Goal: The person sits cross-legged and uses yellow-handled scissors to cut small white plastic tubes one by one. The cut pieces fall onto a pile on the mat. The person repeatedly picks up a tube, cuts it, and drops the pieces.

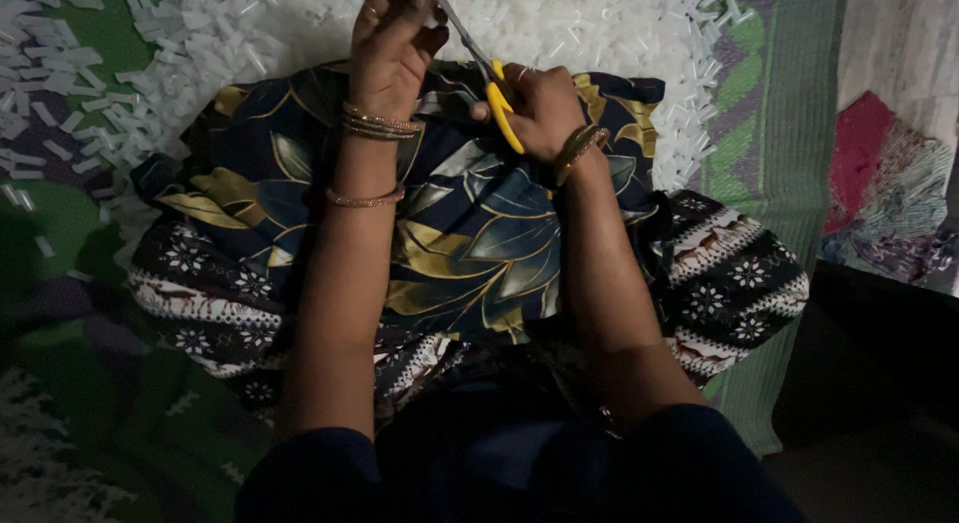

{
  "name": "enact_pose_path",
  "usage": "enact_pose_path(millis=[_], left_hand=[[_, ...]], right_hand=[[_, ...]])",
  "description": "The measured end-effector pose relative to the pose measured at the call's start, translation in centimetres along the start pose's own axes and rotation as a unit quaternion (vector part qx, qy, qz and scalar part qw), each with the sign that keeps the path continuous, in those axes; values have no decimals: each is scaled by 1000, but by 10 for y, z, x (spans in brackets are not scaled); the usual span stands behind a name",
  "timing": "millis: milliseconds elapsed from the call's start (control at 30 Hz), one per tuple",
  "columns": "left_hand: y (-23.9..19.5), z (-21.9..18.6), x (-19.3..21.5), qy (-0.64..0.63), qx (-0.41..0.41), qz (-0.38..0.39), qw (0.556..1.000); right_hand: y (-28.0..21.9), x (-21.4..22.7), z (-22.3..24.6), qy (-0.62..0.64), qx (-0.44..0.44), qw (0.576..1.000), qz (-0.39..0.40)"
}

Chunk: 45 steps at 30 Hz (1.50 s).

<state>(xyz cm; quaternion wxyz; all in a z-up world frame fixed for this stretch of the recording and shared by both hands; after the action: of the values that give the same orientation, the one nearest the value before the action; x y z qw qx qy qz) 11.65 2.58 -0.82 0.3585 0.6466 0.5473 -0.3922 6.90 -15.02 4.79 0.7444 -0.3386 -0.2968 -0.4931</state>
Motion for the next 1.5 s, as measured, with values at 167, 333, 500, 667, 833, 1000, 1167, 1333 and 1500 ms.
enact_pose_path(millis=[167,333,500,667,833,1000,1167,1333,1500], left_hand=[[-2,3,-1,17,22,-7,1000],[-2,-1,2,40,-27,-16,999],[-1,1,10,88,-47,-42,994],[0,2,8,83,-39,-26,995],[-1,-1,0,96,-45,4,994],[-3,-5,-3,127,-59,-7,990],[-5,-12,-11,154,-85,-13,984],[-9,-16,-23,167,-116,19,979],[-9,-19,-19,212,-151,5,965]], right_hand=[[1,2,4,18,19,1000,-8],[1,2,4,-5,32,999,-19],[2,1,2,-23,41,999,-18],[2,-3,-3,13,33,999,-17],[2,-3,-4,19,42,999,-22],[3,-8,-10,15,7,1000,-1],[4,-8,-8,-33,20,999,-10],[1,-2,4,-115,87,988,-53],[1,-4,0,-132,53,989,-34]])
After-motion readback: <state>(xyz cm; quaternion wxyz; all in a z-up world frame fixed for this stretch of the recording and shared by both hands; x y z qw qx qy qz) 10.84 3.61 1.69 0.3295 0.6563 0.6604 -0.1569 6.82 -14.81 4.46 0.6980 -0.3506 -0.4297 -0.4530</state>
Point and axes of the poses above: each hand's wrist, its own y-axis towards the middle knuckle, its own x-axis out of the back of the hand, z = x × y, the point moved 9 cm from there along y, towards the middle knuckle, and after that the axes turned 9 degrees about -y, right-handed, at the moved point
